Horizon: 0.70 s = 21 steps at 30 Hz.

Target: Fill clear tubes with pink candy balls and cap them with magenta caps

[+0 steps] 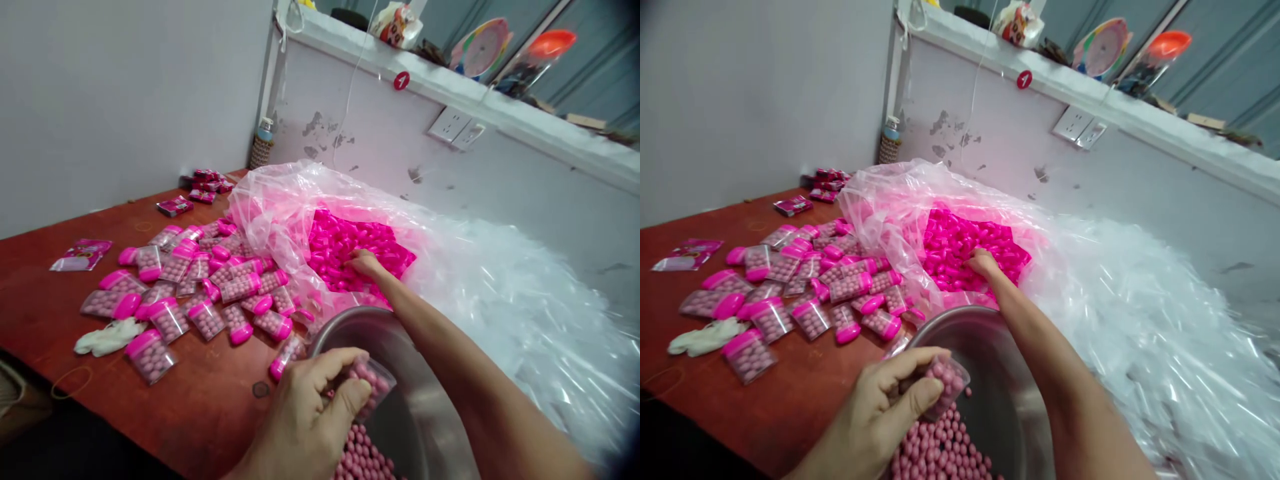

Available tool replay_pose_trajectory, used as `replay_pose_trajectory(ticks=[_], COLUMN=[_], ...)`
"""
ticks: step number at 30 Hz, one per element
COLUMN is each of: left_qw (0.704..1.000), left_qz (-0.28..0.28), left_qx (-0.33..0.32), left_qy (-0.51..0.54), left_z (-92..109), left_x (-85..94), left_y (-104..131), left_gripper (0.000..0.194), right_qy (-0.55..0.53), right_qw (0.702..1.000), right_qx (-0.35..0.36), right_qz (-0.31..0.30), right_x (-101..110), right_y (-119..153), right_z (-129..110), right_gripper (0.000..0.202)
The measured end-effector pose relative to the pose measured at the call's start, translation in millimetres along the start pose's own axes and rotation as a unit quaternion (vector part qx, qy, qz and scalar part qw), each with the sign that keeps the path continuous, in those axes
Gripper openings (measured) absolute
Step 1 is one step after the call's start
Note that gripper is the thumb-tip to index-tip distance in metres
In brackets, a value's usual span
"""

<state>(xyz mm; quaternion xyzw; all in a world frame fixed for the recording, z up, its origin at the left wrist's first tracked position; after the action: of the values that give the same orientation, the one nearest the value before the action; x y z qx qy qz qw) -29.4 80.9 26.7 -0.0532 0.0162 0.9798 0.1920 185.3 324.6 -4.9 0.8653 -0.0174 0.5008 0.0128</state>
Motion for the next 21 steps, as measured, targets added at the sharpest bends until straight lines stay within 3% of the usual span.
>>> replay_pose_trajectory(ticks=[3, 6, 7, 10, 12, 13, 15, 17, 18, 21], left_qw=[0.994, 0.986, 0.983, 0.971, 0.963, 0.960, 0.959, 0.961, 0.963, 0.967], left_qz=[-0.004, 0.005, 0.012, 0.037, 0.050, 0.054, 0.052, 0.042, 0.038, 0.013], left_qx=[0.043, 0.050, 0.044, 0.012, -0.010, -0.017, -0.018, -0.006, 0.001, 0.025], left_qy=[0.100, 0.160, 0.176, 0.235, 0.265, 0.274, 0.277, 0.272, 0.268, 0.253], left_z=[-4, -9, -10, -13, -13, -13, -11, -8, -6, -3], left_x=[-0.3, -1.3, -1.8, -4.3, -6.6, -8.0, -11.9, -16.7, -19.1, -26.0], left_y=[-1, -4, -4, -4, -2, -1, 2, 6, 8, 15], left_gripper=[0.026, 0.028, 0.028, 0.027, 0.024, 0.023, 0.021, 0.021, 0.022, 0.025], right_qy=[-0.135, -0.262, -0.318, -0.542, -0.592, -0.586, -0.517, -0.361, -0.259, -0.008], right_qw=[0.991, 0.964, 0.947, 0.839, 0.805, 0.809, 0.853, 0.914, 0.931, 0.909], right_qx=[0.016, 0.041, 0.044, 0.034, 0.028, 0.033, 0.073, 0.176, 0.243, 0.398], right_qz=[0.017, 0.019, 0.012, -0.026, -0.038, -0.035, -0.005, 0.054, 0.082, 0.120], right_x=[26, 45, 47, 43, 36, 32, 29, 32, 35, 42], right_y=[25, 75, 96, 162, 202, 219, 247, 268, 277, 295], right_z=[-8, -24, -30, -48, -56, -59, -62, -63, -63, -62], right_gripper=[0.017, 0.019, 0.019, 0.022, 0.023, 0.022, 0.018, 0.021, 0.023, 0.027])
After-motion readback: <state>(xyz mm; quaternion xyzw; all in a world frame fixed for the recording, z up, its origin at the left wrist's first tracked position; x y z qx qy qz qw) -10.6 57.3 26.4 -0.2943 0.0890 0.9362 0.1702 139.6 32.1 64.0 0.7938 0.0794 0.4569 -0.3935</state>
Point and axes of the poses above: each hand's wrist, its own y-axis away from the middle knuckle, its own x-axis out of the back of the hand, z = x × y, the point moved 2 cm from there along -y, towards the middle knuckle, and after that the axes turned 9 degrees about -y, right-handed, at the moved point
